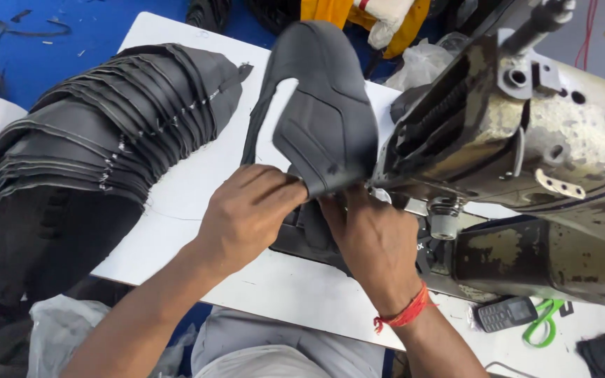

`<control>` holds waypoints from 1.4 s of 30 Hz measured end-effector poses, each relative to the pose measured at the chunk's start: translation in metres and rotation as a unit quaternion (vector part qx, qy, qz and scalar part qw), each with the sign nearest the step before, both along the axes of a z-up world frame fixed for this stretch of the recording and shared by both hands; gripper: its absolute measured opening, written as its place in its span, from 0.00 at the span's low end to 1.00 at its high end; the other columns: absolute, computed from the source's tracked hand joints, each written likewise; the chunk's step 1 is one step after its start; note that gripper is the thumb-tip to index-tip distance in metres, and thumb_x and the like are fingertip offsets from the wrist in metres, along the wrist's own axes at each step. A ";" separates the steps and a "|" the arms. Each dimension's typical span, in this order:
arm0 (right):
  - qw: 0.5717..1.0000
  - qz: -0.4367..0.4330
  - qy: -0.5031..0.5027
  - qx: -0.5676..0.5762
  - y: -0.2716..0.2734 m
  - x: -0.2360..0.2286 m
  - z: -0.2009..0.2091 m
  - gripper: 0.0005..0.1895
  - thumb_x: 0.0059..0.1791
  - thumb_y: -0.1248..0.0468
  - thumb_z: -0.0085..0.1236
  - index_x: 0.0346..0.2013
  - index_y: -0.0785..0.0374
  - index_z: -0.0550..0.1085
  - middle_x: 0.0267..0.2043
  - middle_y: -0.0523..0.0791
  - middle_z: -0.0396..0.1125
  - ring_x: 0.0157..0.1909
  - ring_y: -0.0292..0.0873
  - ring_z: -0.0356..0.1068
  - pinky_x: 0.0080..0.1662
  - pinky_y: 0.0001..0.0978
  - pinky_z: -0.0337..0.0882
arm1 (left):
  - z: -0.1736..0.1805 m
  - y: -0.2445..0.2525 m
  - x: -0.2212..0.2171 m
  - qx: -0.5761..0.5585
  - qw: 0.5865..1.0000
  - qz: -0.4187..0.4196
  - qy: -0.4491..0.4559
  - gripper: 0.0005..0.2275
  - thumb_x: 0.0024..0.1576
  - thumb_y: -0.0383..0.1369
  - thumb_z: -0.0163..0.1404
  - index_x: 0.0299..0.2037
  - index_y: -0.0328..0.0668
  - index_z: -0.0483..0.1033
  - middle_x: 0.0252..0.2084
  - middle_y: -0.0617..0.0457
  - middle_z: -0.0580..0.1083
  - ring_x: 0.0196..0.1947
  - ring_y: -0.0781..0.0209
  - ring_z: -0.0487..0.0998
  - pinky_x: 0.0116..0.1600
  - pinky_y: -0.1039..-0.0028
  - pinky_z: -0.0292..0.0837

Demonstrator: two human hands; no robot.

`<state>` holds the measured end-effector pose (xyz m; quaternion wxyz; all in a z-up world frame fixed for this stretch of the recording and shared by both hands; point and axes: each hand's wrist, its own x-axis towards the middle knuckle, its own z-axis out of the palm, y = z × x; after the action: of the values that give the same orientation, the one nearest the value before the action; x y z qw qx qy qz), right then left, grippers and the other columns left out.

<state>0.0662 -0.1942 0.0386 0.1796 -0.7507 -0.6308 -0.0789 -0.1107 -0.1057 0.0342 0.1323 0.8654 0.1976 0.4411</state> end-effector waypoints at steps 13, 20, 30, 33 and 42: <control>0.986 -0.035 0.162 0.015 -0.038 0.000 0.005 0.19 0.47 0.50 0.68 0.38 0.62 0.75 0.22 0.45 0.71 0.20 0.45 0.70 0.24 0.36 0.67 | 0.022 0.048 0.000 0.080 0.983 0.159 0.039 0.28 0.56 0.33 0.65 0.62 0.31 0.64 0.54 0.32 0.70 0.54 0.38 0.70 0.58 0.52 0.67; 0.750 -0.278 0.598 0.043 -0.102 0.062 -0.061 0.11 0.55 0.61 0.55 0.41 0.67 0.78 0.27 0.48 0.72 0.20 0.32 0.58 0.22 0.24 0.55 | -0.056 0.030 0.038 -0.729 0.620 -0.287 -0.045 0.42 0.51 0.28 0.60 0.74 0.46 0.46 0.63 0.39 0.69 0.59 0.51 0.75 0.65 0.63 0.71; 0.488 -0.043 0.850 0.193 -0.060 0.063 -0.083 0.13 0.53 0.70 0.54 0.51 0.59 0.75 0.40 0.41 0.75 0.18 0.28 0.55 0.25 0.19 0.55 | -0.069 0.015 0.042 -0.744 0.573 -0.333 -0.079 0.36 0.51 0.19 0.57 0.73 0.38 0.57 0.61 0.46 0.74 0.59 0.60 0.77 0.64 0.66 0.73; 0.474 -0.031 0.860 0.186 -0.052 0.065 -0.092 0.02 0.52 0.69 0.54 0.38 0.59 0.73 0.38 0.42 0.73 0.19 0.30 0.56 0.24 0.19 0.56 | -0.075 0.009 0.050 -0.765 0.557 -0.310 -0.098 0.35 0.49 0.18 0.57 0.70 0.42 0.61 0.57 0.47 0.75 0.54 0.60 0.78 0.60 0.68 0.75; 0.835 -0.211 0.508 -0.032 -0.035 0.030 -0.029 0.12 0.41 0.65 0.72 0.34 0.66 0.77 0.16 0.39 0.61 0.19 0.31 0.57 0.22 0.25 0.56 | -0.072 -0.002 0.066 -0.550 0.829 -0.083 -0.047 0.15 0.54 0.32 0.62 0.50 0.36 0.78 0.43 0.53 0.81 0.44 0.69 0.80 0.48 0.76 0.75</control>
<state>0.0967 -0.2287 0.0101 0.4296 -0.8057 -0.2793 0.2972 -0.0452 -0.1079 -0.0383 0.6321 0.6407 0.3283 0.2866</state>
